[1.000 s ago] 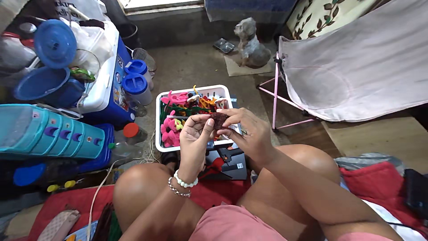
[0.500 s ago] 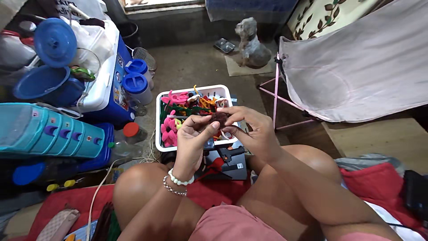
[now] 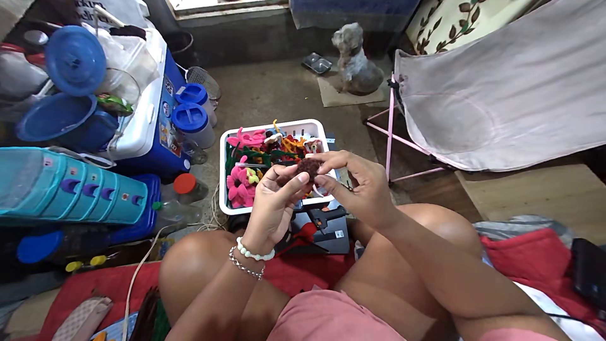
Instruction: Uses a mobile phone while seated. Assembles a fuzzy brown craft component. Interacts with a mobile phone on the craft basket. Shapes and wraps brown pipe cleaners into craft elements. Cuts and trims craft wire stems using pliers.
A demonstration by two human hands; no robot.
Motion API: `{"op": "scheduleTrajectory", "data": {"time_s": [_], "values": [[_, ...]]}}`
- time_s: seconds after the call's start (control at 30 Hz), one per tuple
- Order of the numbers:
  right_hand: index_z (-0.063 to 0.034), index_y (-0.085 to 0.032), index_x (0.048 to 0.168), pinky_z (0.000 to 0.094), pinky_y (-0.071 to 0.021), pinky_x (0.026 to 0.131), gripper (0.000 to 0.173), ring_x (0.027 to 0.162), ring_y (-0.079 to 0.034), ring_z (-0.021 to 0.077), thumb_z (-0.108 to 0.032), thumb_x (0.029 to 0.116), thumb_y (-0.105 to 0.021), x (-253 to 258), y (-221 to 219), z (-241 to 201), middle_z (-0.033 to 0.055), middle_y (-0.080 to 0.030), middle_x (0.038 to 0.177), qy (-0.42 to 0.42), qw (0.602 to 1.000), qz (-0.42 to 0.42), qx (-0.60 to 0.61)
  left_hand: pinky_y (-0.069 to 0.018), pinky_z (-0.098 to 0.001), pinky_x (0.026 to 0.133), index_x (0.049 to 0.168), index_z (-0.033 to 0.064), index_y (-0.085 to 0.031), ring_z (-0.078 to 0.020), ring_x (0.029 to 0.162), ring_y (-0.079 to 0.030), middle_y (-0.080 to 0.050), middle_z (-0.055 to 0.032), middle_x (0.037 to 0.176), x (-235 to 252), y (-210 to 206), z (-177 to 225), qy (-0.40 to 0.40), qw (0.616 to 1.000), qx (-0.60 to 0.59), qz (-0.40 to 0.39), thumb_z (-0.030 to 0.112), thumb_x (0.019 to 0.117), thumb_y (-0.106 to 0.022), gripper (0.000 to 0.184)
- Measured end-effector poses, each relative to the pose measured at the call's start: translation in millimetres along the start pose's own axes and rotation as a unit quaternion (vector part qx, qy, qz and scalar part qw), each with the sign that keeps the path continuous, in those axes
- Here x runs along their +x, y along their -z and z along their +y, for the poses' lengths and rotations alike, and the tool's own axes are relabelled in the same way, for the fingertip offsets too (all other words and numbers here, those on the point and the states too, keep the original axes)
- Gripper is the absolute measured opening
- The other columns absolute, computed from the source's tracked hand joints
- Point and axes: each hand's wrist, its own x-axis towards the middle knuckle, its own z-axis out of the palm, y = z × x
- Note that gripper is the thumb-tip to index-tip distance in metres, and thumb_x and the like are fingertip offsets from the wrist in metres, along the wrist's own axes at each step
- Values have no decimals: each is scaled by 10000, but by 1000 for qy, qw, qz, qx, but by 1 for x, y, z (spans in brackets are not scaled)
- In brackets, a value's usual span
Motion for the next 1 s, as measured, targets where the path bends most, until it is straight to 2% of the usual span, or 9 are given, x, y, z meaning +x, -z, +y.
{"op": "scheduleTrajectory", "data": {"time_s": [0.2, 0.4, 0.57, 0.7, 0.87, 1.0], "values": [[-42, -680, 929, 351, -588, 964, 91, 1190, -673, 176, -123, 956, -648, -3, -5, -3, 118, -721, 1208, -17, 999, 30, -13, -614, -335, 884, 984, 58, -682, -179, 884, -740, -736, -107, 970, 1, 1, -8, -6, 1000, -22, -4, -73, 916, -667, 148], [-56, -660, 936, 352, -591, 959, 92, 1206, -666, 186, -123, 975, -611, -6, -8, -6, 102, -719, 1205, -64, 996, 35, 52, -610, -311, 879, 1005, 43, -655, -181, 886, -739, -726, -125, 970, -1, -3, -15, 20, 994, -108, -10, -65, 958, -603, 129], [-66, -675, 973, 279, -591, 868, 91, 1053, -686, 99, -124, 981, -605, -8, -10, -12, 37, -721, 1102, -122, 987, 37, 101, -614, -355, 896, 966, 64, -689, -212, 909, -747, -735, -144, 980, -1, 1, -21, -2, 989, -144, -44, -21, 904, -710, 107], [-63, -670, 993, 252, -591, 838, 79, 968, -692, 68, -105, 980, -604, -7, -7, -15, 13, -725, 1045, -154, 979, 32, 127, -618, -367, 889, 952, 70, -716, -220, 925, -745, -735, -145, 987, -1, 3, -22, -15, 988, -143, -63, 18, 870, -767, 110], [-63, -665, 1007, 277, -590, 888, 81, 1076, -667, 108, -122, 996, -611, -7, -6, -16, 46, -682, 1137, -112, 990, 29, 86, -612, -364, 905, 981, 57, -727, -218, 927, -747, -741, -153, 997, 1, 4, -23, -17, 986, -150, -71, 7, 904, -727, 92], [-55, -659, 1027, 242, -571, 859, 113, 995, -630, 70, -158, 1016, -614, -7, -4, -18, 30, -624, 1066, -88, 996, 21, 29, -612, -354, 898, 977, 64, -738, -203, 918, -746, -743, -141, 983, 2, 4, -23, -22, 986, -144, -76, 10, 922, -706, 84]]}}
